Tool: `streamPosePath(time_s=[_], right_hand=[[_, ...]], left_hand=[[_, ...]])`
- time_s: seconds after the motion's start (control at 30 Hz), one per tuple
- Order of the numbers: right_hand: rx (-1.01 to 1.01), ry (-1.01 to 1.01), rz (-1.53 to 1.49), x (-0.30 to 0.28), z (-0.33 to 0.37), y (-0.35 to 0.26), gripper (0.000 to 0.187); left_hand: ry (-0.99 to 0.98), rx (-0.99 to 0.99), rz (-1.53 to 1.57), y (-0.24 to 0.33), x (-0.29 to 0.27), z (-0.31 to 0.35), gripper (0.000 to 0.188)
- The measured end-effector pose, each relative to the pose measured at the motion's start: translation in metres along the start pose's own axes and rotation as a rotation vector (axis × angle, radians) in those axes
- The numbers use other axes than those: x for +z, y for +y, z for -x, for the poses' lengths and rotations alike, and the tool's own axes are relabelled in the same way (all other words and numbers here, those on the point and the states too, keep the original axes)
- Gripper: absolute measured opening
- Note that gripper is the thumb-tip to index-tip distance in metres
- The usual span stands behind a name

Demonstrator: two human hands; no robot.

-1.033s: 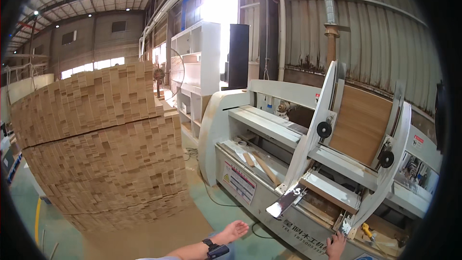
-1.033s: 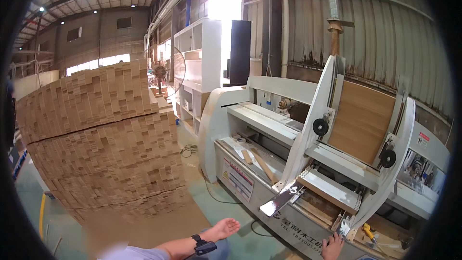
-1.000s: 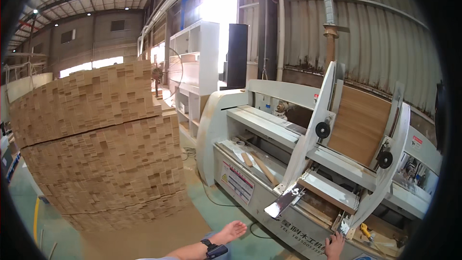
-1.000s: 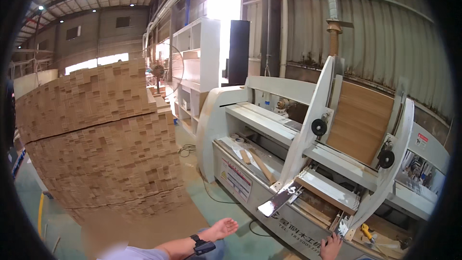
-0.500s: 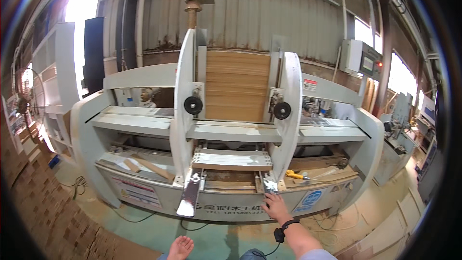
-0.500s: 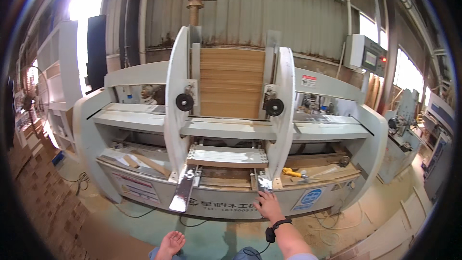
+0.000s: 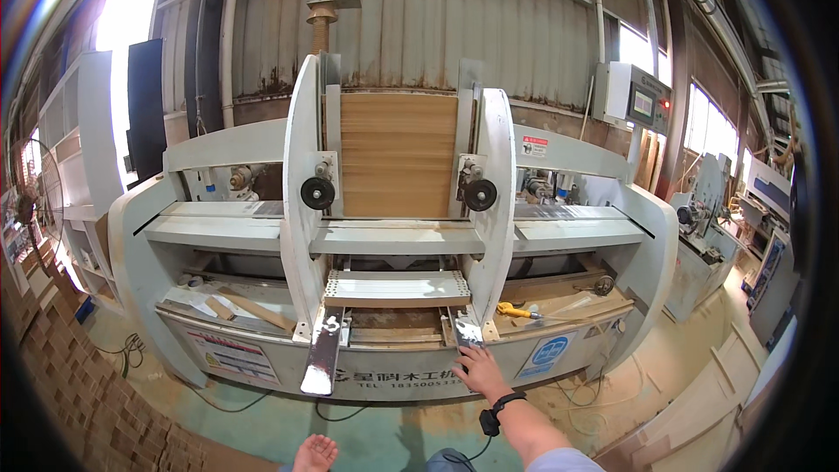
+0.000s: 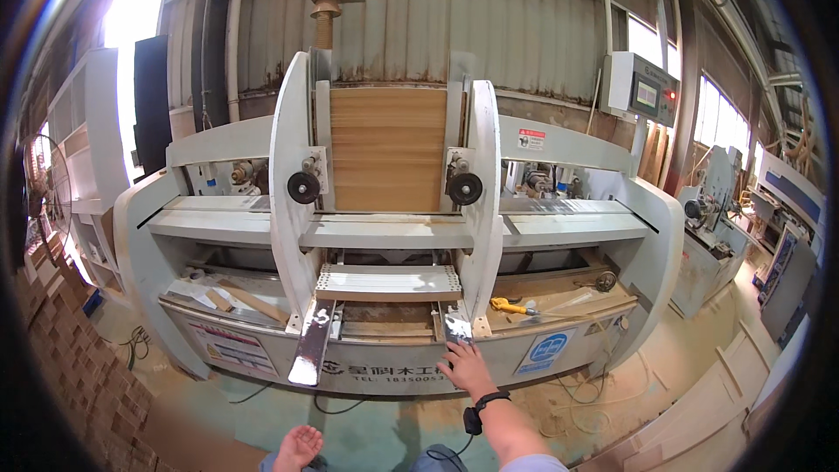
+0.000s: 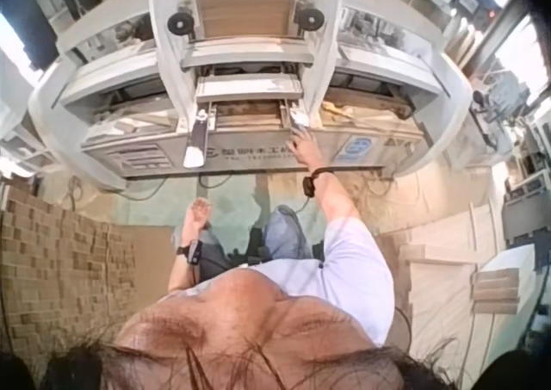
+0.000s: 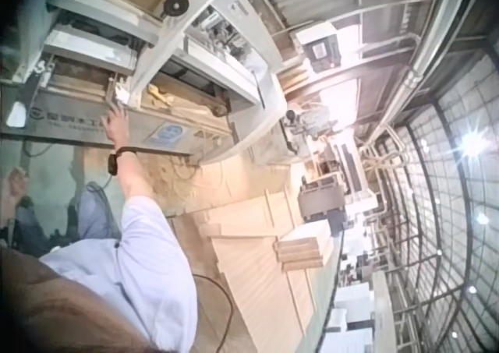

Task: Operating a woodworking machine to process wood panels in a factory.

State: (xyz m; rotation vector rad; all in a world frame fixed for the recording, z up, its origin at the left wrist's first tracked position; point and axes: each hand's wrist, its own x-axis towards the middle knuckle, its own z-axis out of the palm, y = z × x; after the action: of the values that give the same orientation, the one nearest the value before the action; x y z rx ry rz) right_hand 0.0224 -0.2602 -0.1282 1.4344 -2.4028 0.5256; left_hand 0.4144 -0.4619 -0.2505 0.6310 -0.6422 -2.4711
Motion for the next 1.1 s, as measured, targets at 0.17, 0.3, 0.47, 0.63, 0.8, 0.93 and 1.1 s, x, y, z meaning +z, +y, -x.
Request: streamPosePath(time_s=[0.17,0.3,0.47,0.63,0.8,0.93,1.1], right_hand=[[0.034,-0.015,-0.029,0.005,0.000,0.000,0.033],[0.022,0.055,-0.031,0.010,0.002,0.005,0.030],[0.018,0.097,-0.040,0.011,0.000,0.005,0.027],[0.021,0.097,-0.033,0.008,-0.002,0.004,0.026],[0.030,0.062,-0.037,0.007,0.000,0.003,0.028],[0.026,0.040,-0.029,0.006,-0.001,0.001,0.028],[0.025,0.044,-0.018,0.007,-0.001,0.003,0.028]], left_hand=[[0.273,-0.109,0.119,-0.001,-0.013,-0.010,0.017],[0.299,-0.116,0.134,0.000,-0.007,-0.008,0.016],[0.304,-0.121,0.107,0.001,0.003,-0.002,0.014],[0.331,-0.099,0.032,0.001,0.003,-0.001,0.016],[0.318,-0.106,0.034,0.002,-0.002,-0.001,0.016],[0.339,-0.110,0.022,0.003,0.002,0.000,0.016],[0.347,-0.119,0.005,0.003,0.009,0.002,0.016]])
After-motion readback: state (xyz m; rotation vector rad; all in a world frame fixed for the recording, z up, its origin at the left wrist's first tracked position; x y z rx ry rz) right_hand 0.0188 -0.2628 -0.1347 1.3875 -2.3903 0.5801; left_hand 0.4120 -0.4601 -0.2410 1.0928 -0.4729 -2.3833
